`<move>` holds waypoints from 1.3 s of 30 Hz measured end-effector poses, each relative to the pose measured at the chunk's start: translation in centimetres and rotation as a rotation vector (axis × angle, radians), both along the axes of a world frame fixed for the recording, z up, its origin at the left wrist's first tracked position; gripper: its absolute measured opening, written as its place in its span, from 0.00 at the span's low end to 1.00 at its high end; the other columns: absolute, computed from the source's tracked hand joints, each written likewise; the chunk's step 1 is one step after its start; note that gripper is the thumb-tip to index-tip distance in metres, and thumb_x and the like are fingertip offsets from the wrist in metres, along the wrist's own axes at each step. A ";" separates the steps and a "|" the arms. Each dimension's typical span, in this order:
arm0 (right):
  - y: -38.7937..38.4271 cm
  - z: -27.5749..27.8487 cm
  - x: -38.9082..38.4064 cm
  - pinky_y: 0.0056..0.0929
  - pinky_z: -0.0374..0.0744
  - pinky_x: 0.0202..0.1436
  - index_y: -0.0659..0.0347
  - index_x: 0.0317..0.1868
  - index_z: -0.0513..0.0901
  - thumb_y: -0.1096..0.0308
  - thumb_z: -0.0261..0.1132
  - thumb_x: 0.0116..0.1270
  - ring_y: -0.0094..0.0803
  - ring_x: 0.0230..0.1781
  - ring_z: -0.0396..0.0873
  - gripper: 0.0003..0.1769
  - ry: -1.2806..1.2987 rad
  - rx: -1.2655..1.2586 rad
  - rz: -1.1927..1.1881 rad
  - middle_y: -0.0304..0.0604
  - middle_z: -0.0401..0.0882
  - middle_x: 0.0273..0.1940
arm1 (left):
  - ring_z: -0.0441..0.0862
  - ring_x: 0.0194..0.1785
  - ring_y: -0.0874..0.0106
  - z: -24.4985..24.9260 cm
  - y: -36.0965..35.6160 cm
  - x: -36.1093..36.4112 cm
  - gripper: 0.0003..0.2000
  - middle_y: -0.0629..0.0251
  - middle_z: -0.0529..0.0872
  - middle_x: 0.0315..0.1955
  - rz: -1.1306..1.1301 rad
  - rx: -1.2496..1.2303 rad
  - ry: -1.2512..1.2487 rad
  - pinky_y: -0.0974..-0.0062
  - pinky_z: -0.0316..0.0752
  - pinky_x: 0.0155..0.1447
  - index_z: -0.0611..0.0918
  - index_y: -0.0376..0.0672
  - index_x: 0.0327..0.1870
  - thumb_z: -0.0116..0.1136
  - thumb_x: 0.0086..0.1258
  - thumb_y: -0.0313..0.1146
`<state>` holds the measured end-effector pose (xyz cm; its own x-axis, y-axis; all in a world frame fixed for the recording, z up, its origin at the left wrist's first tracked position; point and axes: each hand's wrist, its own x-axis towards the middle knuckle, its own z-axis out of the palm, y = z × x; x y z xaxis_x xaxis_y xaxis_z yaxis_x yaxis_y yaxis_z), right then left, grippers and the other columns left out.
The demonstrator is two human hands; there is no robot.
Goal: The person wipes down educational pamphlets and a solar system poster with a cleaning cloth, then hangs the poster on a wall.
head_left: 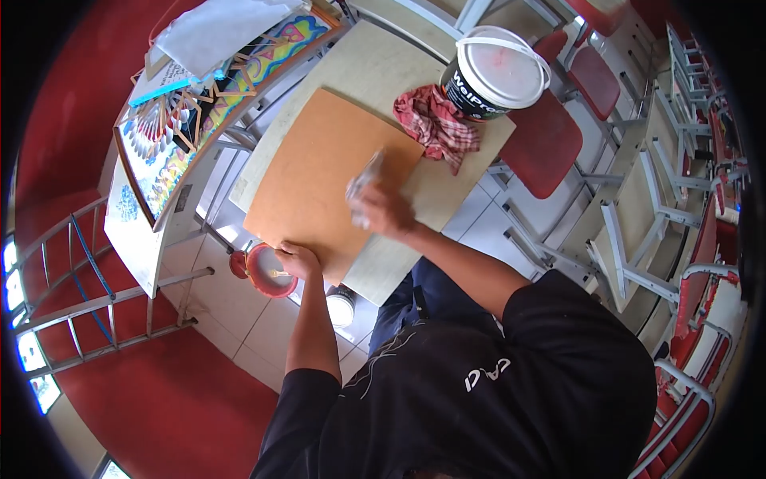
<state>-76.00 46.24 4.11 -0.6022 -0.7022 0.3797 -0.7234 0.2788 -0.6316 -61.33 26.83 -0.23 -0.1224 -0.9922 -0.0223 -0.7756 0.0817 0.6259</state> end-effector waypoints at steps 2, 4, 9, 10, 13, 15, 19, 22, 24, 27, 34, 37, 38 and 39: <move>-0.3 -1.4 1.1 0.41 0.75 0.51 0.54 0.42 0.82 0.71 0.64 0.53 0.44 0.45 0.77 0.14 -0.129 0.034 0.095 0.45 0.78 0.45 | 0.79 0.43 0.41 -0.5 -0.1 0.1 0.22 0.37 0.81 0.40 -0.066 0.010 -0.024 0.49 0.73 0.45 0.74 0.32 0.50 0.41 0.75 0.45; -0.7 -1.7 -0.6 0.41 0.76 0.48 0.55 0.40 0.82 0.71 0.63 0.55 0.44 0.43 0.77 0.10 -0.357 -0.156 -0.019 0.45 0.79 0.42 | 0.79 0.42 0.40 -0.3 -0.7 0.6 0.22 0.38 0.81 0.40 -0.087 -0.027 -0.002 0.49 0.73 0.44 0.74 0.33 0.52 0.40 0.75 0.46; 1.0 -4.4 -11.1 0.44 0.74 0.53 0.61 0.49 0.80 0.74 0.73 0.43 0.43 0.45 0.77 0.27 -0.195 0.013 -0.338 0.49 0.81 0.41 | 0.76 0.56 0.48 -8.7 -6.6 3.7 0.31 0.39 0.73 0.53 -0.595 0.257 -0.665 0.54 0.74 0.55 0.58 0.41 0.66 0.50 0.68 0.50; 1.5 -2.4 -12.3 0.43 0.72 0.60 0.63 0.54 0.79 0.75 0.74 0.41 0.41 0.50 0.78 0.33 -0.431 -0.087 -0.350 0.51 0.82 0.46 | 0.72 0.60 0.47 0.0 -4.6 1.1 0.31 0.45 0.72 0.56 -0.008 0.426 -0.413 0.52 0.69 0.60 0.60 0.47 0.66 0.54 0.65 0.48; 3.3 -0.7 -15.7 0.42 0.65 0.67 0.68 0.53 0.78 0.79 0.65 0.54 0.49 0.60 0.71 0.22 -0.133 0.169 -0.238 0.57 0.76 0.55 | 0.74 0.55 0.47 7.9 -3.5 1.0 0.34 0.47 0.73 0.55 0.004 0.277 -0.183 0.54 0.70 0.60 0.64 0.43 0.64 0.61 0.61 0.48; 2.8 7.2 -10.3 0.39 0.67 0.64 0.69 0.51 0.76 0.77 0.60 0.61 0.47 0.57 0.72 0.16 -0.213 0.060 -0.183 0.55 0.76 0.53 | 0.76 0.54 0.50 6.0 -2.6 1.0 0.31 0.47 0.77 0.49 -0.143 0.215 0.237 0.57 0.72 0.56 0.66 0.42 0.63 0.61 0.62 0.48; 0.4 8.3 0.6 0.36 0.70 0.58 0.65 0.55 0.69 0.63 0.57 0.70 0.38 0.51 0.73 0.19 -0.751 -0.452 -0.240 0.49 0.74 0.50 | 0.79 0.47 0.65 14.9 6.0 2.0 0.31 0.55 0.80 0.49 -0.497 0.610 0.549 0.69 0.76 0.48 0.66 0.44 0.66 0.60 0.65 0.49; -2.4 9.4 7.2 0.36 0.70 0.59 0.62 0.60 0.64 0.60 0.55 0.72 0.35 0.54 0.71 0.22 -1.203 -0.425 -0.047 0.46 0.70 0.55 | 0.79 0.42 0.69 15.1 11.0 3.7 0.22 0.54 0.82 0.45 -0.828 0.471 0.808 0.70 0.76 0.41 0.75 0.40 0.56 0.61 0.64 0.41; -3.2 10.8 7.7 0.35 0.68 0.62 0.62 0.62 0.63 0.62 0.55 0.72 0.36 0.57 0.69 0.23 -1.327 -0.271 0.265 0.48 0.68 0.58 | 0.79 0.35 0.71 17.3 9.9 5.9 0.16 0.55 0.83 0.35 -0.702 0.351 0.525 0.69 0.75 0.39 0.79 0.37 0.45 0.62 0.60 0.37; -3.2 12.4 7.7 0.33 0.67 0.64 0.62 0.65 0.61 0.65 0.56 0.71 0.34 0.60 0.68 0.25 -1.399 -0.072 0.683 0.48 0.68 0.59 | 0.77 0.27 0.72 19.0 9.2 8.6 0.12 0.55 0.82 0.24 -0.568 0.156 0.292 0.68 0.73 0.36 0.80 0.35 0.34 0.63 0.55 0.35; 0.0 16.0 3.4 0.30 0.77 0.49 0.64 0.48 0.82 0.78 0.65 0.59 0.34 0.42 0.80 0.15 -0.865 0.065 0.853 0.46 0.83 0.42 | 0.79 0.30 0.71 20.4 14.6 7.5 0.11 0.56 0.85 0.27 -0.496 0.292 0.317 0.69 0.75 0.38 0.83 0.36 0.39 0.58 0.54 0.25; -0.3 15.5 0.2 0.36 0.78 0.50 0.65 0.38 0.85 0.81 0.66 0.48 0.48 0.43 0.80 0.14 -0.413 -0.168 0.795 0.52 0.82 0.41 | 0.82 0.38 0.70 21.0 15.9 6.1 0.15 0.57 0.86 0.36 -0.618 0.255 0.485 0.70 0.77 0.44 0.83 0.37 0.43 0.53 0.54 0.19; -0.4 16.3 -1.5 0.38 0.76 0.54 0.68 0.37 0.83 0.83 0.66 0.46 0.48 0.47 0.79 0.14 -0.326 -0.156 0.691 0.53 0.80 0.43 | 0.83 0.40 0.69 21.6 16.8 5.9 0.17 0.57 0.86 0.39 -0.645 0.257 0.596 0.70 0.77 0.46 0.83 0.37 0.45 0.51 0.54 0.17; -0.9 16.5 -3.6 0.40 0.75 0.56 0.68 0.37 0.82 0.83 0.66 0.47 0.49 0.49 0.77 0.13 -0.290 -0.163 0.590 0.54 0.79 0.45 | 0.83 0.45 0.66 21.1 16.9 6.5 0.21 0.55 0.84 0.45 -0.800 0.037 0.513 0.70 0.78 0.50 0.82 0.37 0.49 0.47 0.53 0.14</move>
<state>-79.57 45.30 20.65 -0.2291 -0.8920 0.3897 -0.5198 -0.2263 -0.8237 -54.78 43.73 20.87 -0.7689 -0.6096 0.1930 -0.1281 0.4426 0.8875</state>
